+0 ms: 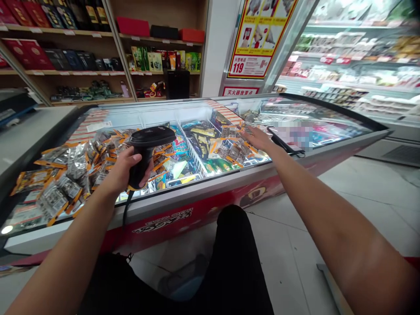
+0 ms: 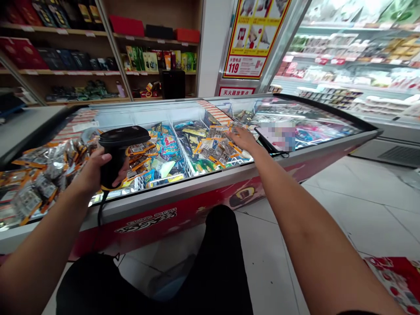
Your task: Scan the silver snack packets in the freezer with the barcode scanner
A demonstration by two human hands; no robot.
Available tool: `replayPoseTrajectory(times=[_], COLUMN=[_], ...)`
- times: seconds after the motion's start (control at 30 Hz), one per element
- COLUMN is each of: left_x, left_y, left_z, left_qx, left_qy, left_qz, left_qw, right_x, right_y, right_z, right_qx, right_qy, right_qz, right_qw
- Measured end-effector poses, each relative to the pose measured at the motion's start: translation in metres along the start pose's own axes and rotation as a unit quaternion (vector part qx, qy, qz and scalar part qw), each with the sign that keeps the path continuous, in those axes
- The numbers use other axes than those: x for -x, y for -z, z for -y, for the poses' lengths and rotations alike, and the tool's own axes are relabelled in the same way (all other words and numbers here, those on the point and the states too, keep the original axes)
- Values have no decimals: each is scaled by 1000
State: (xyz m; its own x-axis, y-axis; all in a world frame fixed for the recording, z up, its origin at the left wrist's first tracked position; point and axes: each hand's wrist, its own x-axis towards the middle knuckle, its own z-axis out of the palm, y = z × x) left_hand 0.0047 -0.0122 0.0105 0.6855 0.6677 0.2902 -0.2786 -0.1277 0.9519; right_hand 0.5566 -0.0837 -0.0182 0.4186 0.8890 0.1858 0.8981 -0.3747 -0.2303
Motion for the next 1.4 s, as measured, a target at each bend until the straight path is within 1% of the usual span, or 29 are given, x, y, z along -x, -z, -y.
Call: replayPoseTrajectory(times=[0.1,0.17,0.23,0.37,0.47,0.53,0.63,0.7,0.77,0.83,0.9,0.93,1.03,1.07,1.13,1.17,1.23,1.4], left_x=[0,1,1,3,3,3,2,1,1,1,1,1,1,1,1,1,0,1], left_y=[-2,-3,-3,-1,1,2,2,1,1,-1,-2,-3,-5,-5,-5,-5,-5,-6], left_z=[0,0,1,3,5,6,8,8,8,7,6,5,5,5,5,5,5,5], left_qx=[-2,-7,-14,-35,-34,-28,-17,-14,-13,-13,-11,-8,-4,-5,-7,-7,-6,4], left_qy=[12,18,22,44,38,29,24,24,24,22,18,15,12,12,15,16,17,16], left_qz=[11,13,10,12,15,15,15,19,26,33,40,43,48,48,46,46,48,44], left_qw=[1000,1000,1000,998,999,999,999,999,999,999,999,999,999,999,999,999,999,999], right_x=[-18,-25,-29,-40,-48,-53,-54,-49,-35,-12,21,40,94,107,120,120,108,49], right_y=[-4,-9,-17,-34,-43,-47,-44,-38,-29,-19,-11,-10,-13,-16,-24,-27,-34,-42], right_z=[8,15,25,57,87,103,114,114,113,113,115,117,121,122,122,122,124,135], right_qx=[-11,-6,0,-6,-20,-38,-72,-89,-106,-121,-125,-131,-112,-84,-28,-7,21,49], right_qy=[-6,14,49,115,137,145,162,173,175,185,224,253,325,330,311,293,265,250], right_qz=[24,20,13,-1,-8,-10,-46,-88,-144,-203,-219,-213,-152,-124,-81,-65,-41,-17], right_qw=[1000,1000,999,993,990,989,983,977,968,954,941,935,927,932,947,954,963,967])
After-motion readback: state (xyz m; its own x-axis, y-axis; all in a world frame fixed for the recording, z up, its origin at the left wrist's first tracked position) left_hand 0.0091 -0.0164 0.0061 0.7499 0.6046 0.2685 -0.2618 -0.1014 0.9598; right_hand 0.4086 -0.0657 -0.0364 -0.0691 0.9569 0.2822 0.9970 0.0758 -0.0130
